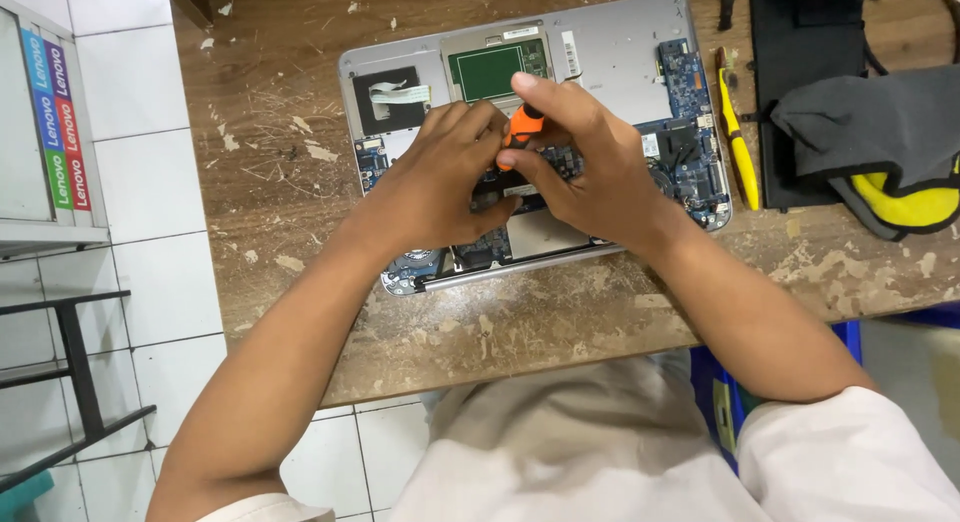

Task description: Repairing internal components of a laptop using a screwdriver on a workbench.

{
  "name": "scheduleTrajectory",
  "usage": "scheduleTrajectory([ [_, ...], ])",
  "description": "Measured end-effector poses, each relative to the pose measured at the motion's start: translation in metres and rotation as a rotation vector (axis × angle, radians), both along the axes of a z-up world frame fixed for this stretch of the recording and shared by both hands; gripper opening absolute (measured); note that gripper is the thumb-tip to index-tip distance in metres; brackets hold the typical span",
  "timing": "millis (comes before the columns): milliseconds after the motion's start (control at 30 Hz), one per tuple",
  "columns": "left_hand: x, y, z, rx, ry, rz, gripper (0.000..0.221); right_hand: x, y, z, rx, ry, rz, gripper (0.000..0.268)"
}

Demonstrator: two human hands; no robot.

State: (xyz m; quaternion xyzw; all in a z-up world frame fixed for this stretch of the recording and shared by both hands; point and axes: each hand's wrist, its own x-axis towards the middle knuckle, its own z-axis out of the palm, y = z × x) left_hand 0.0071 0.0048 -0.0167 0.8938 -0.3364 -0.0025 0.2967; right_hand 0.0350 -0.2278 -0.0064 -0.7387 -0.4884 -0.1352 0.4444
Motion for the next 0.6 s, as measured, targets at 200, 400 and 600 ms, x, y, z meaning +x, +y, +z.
scheduleTrajectory([
  [200, -0.004, -0.002, 0.013, -0.013, 0.128, 0.047, 0.041, 0.004, 0.003, -0.006, -0.016, -0.043, 0.03, 0.059],
  [400, -0.004, -0.005, 0.021, 0.023, 0.183, 0.065, 0.032, 0.0, 0.005, 0.003, -0.045, -0.062, 0.035, 0.057],
  [600, -0.007, -0.003, 0.01, -0.024, 0.1, 0.07, 0.049, -0.006, 0.01, -0.006, -0.054, -0.122, -0.094, 0.068],
])
